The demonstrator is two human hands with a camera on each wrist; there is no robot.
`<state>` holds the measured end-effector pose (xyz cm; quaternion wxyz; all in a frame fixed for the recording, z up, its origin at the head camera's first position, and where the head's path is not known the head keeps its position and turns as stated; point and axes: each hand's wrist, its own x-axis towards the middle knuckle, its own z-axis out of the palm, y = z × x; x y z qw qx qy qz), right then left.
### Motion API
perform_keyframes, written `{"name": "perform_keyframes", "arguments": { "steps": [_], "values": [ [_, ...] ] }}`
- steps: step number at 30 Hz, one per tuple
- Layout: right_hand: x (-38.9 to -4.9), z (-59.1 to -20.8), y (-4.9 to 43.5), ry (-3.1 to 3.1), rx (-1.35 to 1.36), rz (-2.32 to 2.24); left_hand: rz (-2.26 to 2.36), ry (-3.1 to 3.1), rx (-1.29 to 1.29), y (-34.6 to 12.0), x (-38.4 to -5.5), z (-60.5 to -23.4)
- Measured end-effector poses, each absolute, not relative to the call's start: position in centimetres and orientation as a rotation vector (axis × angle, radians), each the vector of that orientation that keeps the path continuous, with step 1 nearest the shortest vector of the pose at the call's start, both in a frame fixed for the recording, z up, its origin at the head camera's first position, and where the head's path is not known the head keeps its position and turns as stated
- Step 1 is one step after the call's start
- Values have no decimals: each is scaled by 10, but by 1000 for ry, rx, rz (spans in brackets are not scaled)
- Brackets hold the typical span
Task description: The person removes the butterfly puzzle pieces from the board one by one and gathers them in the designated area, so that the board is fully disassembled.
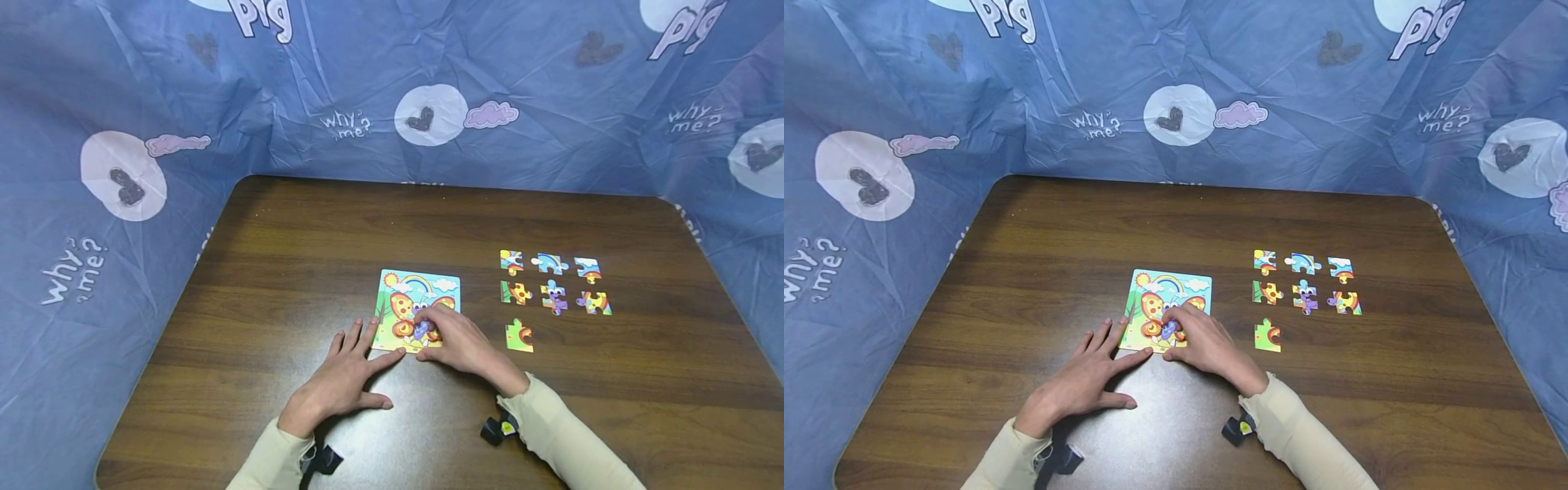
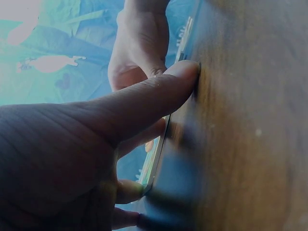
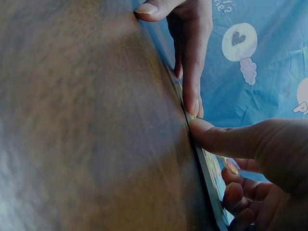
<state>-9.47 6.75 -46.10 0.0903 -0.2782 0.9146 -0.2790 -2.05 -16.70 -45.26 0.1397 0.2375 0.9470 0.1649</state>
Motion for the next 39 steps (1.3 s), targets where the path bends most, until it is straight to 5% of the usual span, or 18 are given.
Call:
{"name": "perform_keyframes", "arguments": {
  "steps": [39],
  "values": [
    [-96,-451,114,2783,-731,-992,481,2739,707,-167,-21,-454]
  ]
}}
